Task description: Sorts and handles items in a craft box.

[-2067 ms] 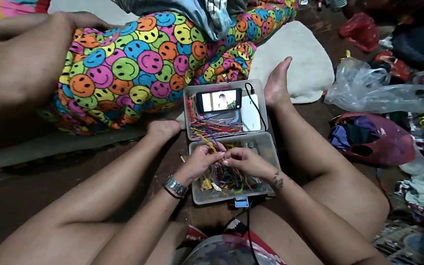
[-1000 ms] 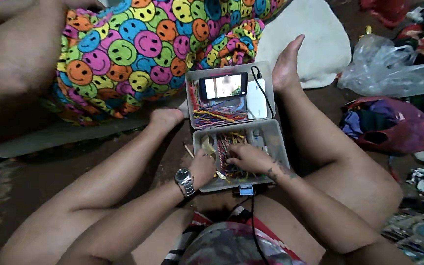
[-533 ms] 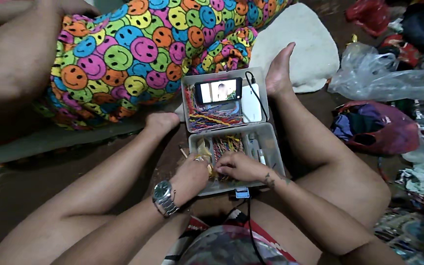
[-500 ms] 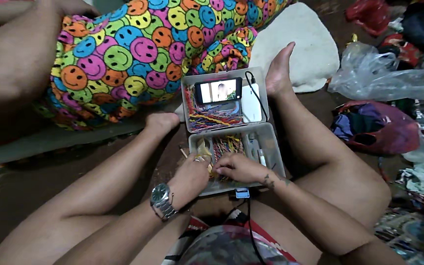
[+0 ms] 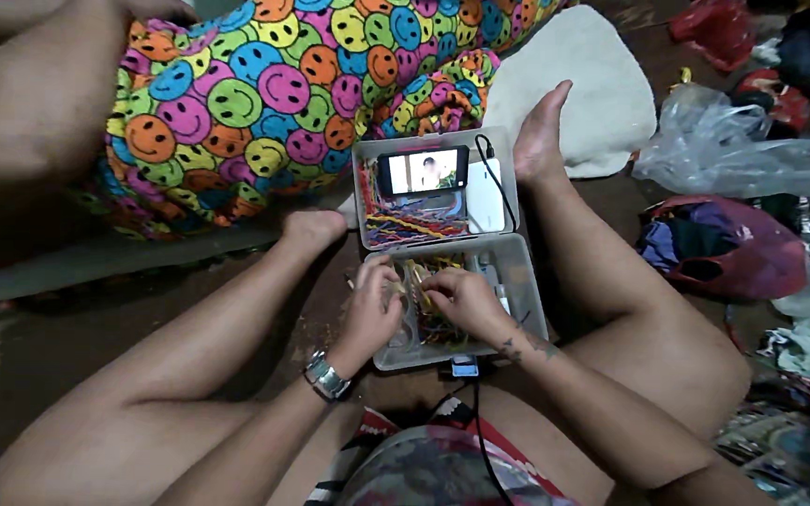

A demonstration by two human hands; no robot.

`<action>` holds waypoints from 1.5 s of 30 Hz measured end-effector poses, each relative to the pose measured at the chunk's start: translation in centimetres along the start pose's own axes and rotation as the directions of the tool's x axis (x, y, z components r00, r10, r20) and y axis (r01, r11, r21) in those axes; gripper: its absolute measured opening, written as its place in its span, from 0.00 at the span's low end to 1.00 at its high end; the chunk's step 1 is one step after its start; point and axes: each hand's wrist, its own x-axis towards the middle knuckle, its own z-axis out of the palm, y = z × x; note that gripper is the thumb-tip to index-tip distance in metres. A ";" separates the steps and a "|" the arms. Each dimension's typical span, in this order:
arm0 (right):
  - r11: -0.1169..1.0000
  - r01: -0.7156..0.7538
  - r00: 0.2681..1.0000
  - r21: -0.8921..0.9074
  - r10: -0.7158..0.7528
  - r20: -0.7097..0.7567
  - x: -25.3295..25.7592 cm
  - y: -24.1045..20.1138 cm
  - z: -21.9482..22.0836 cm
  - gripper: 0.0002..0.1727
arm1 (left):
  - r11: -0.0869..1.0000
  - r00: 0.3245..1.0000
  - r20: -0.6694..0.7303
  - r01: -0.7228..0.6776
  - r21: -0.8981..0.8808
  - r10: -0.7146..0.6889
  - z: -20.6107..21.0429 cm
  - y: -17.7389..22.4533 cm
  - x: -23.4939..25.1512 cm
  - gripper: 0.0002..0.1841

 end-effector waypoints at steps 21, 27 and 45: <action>0.993 0.038 0.990 0.113 -0.022 -0.139 -0.3 0.5 0.2 0.10 | 0.454 0.870 0.396 0.492 -0.743 -0.295 2.5 -0.6 -0.2 0.15; 0.976 0.178 0.933 -0.123 -0.207 -0.293 -0.5 0.8 0.6 0.11 | 0.411 0.857 0.395 0.508 -0.757 -0.332 2.6 -0.7 -0.2 0.16; 0.640 0.767 0.511 -0.046 -0.651 -0.562 -7.0 -6.7 -6.5 0.04 | 0.201 0.879 0.387 0.448 -0.871 -0.279 3.2 -0.6 0.0 0.16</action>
